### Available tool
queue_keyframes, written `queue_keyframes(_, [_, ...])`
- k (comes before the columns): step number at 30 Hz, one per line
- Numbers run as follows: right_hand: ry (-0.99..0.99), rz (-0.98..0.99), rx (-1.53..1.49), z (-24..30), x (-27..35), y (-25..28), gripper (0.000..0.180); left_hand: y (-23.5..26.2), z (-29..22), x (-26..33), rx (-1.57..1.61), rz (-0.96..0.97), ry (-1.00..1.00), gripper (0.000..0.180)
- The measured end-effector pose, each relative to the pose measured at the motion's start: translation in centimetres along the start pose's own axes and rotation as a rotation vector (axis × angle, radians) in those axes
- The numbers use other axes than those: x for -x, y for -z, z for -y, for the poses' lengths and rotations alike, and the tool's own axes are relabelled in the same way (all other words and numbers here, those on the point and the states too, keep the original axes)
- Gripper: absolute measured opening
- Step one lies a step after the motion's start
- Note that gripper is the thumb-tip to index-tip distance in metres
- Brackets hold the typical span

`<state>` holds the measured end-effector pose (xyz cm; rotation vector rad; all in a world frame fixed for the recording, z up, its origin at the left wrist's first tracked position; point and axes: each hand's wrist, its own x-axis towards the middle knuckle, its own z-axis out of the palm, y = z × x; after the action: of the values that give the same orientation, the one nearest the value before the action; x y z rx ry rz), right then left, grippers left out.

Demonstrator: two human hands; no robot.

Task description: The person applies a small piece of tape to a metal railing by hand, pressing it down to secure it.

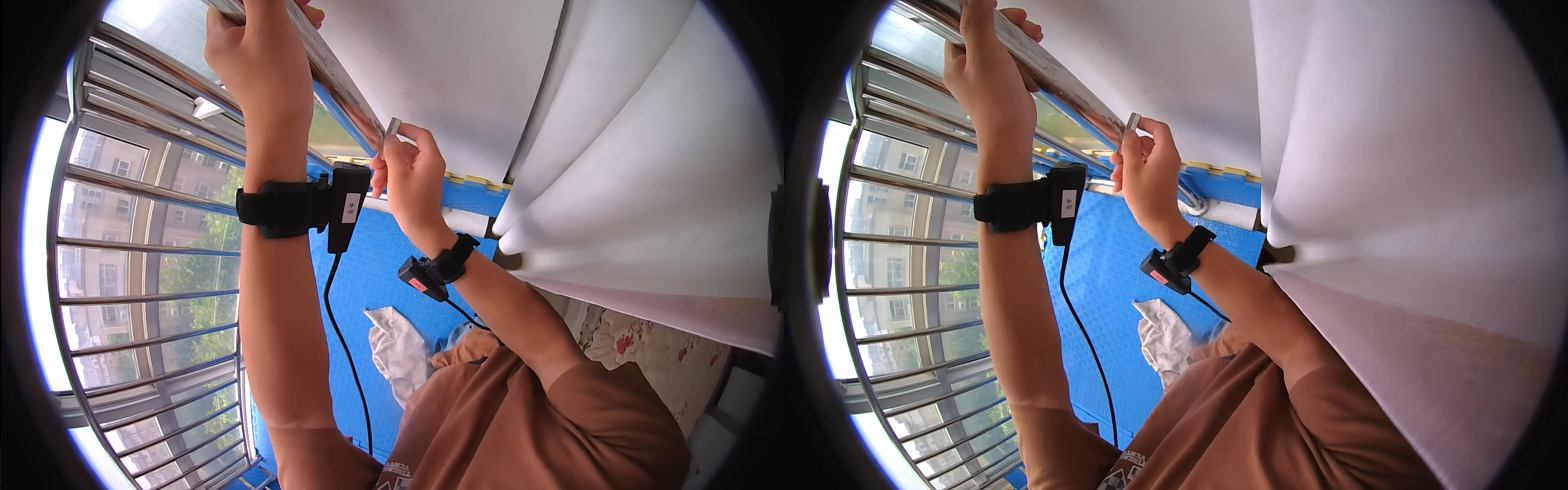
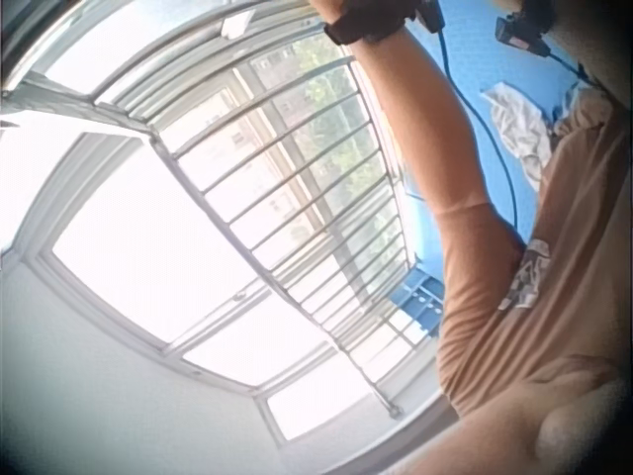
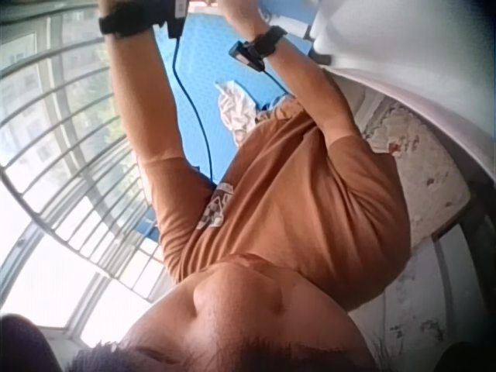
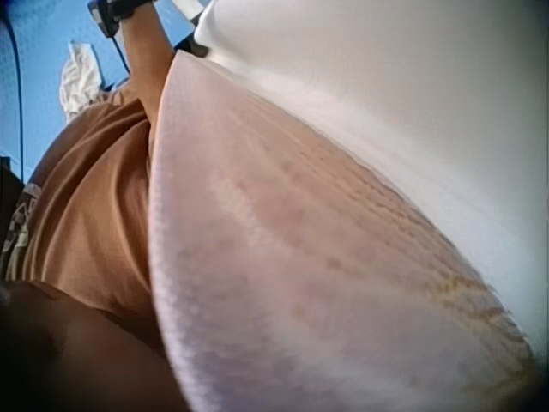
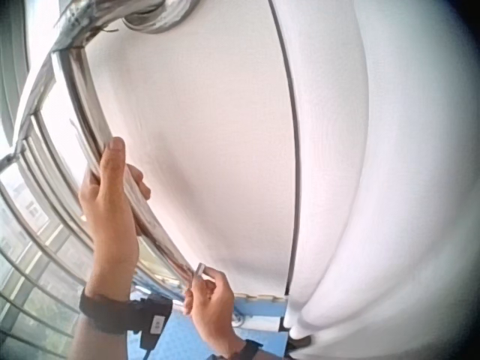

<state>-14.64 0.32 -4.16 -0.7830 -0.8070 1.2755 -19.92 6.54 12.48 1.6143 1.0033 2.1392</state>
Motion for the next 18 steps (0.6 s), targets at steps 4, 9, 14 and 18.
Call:
queue_keyframes(4, [-0.011,-0.019,-0.004,0.3,0.1,-0.2,0.021,-0.7,-1.1,0.7,-0.026,0.071,-0.02,0.035])
queue_keyframes(9, [0.007,-0.059,0.004,-0.2,-0.6,0.1,0.02,-1.2,-0.8,1.0,-0.01,0.072,-0.034,0.035])
queue_keyframes(14, [0.021,-0.008,0.01,0.7,0.2,-0.6,0.019,-0.5,-0.2,0.2,-0.001,0.051,0.014,0.034])
queue_keyframes(18, [-0.008,-0.063,0.033,-0.2,0.1,-0.6,0.02,-0.3,-0.1,0.1,0.028,0.095,-0.002,0.033])
